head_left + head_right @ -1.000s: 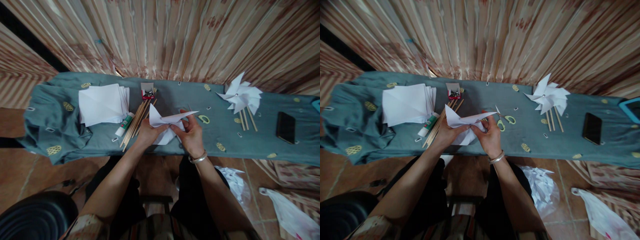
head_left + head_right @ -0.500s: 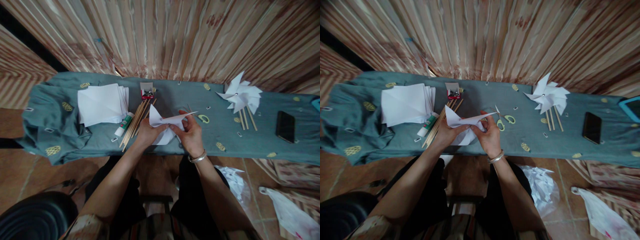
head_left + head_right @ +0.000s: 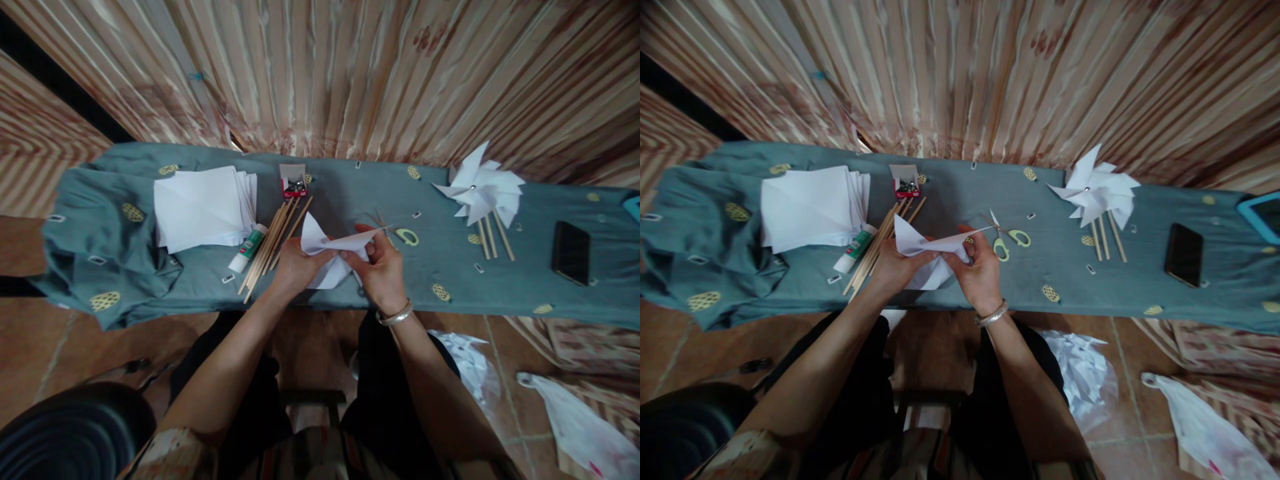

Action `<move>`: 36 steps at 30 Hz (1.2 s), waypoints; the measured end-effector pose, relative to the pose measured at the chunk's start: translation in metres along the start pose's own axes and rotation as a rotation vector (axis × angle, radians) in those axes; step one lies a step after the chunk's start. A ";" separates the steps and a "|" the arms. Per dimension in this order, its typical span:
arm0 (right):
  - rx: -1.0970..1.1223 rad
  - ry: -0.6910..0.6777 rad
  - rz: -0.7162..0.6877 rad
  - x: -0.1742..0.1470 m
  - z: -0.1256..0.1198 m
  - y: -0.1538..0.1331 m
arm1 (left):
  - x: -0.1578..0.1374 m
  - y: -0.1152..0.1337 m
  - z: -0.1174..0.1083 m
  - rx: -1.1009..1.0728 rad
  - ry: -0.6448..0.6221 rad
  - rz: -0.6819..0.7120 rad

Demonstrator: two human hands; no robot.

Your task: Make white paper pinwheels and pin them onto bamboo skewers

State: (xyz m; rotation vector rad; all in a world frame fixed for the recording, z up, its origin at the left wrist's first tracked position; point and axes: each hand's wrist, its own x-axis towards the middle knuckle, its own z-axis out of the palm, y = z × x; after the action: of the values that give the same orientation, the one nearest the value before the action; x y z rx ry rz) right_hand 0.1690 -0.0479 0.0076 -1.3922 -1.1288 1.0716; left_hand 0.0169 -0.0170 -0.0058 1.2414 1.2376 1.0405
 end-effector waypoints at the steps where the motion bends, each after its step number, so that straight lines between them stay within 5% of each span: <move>1: 0.002 0.002 0.005 0.000 0.000 0.000 | 0.000 0.000 0.000 0.002 0.000 0.005; 36: 0.001 0.042 -0.001 0.000 0.002 0.018 | -0.002 -0.001 0.004 0.037 -0.001 -0.017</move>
State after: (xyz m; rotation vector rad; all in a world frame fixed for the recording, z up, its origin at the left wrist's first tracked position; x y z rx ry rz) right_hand 0.1690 -0.0483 -0.0101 -1.4071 -1.0981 1.0376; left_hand 0.0207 -0.0192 -0.0067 1.2574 1.2704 1.0083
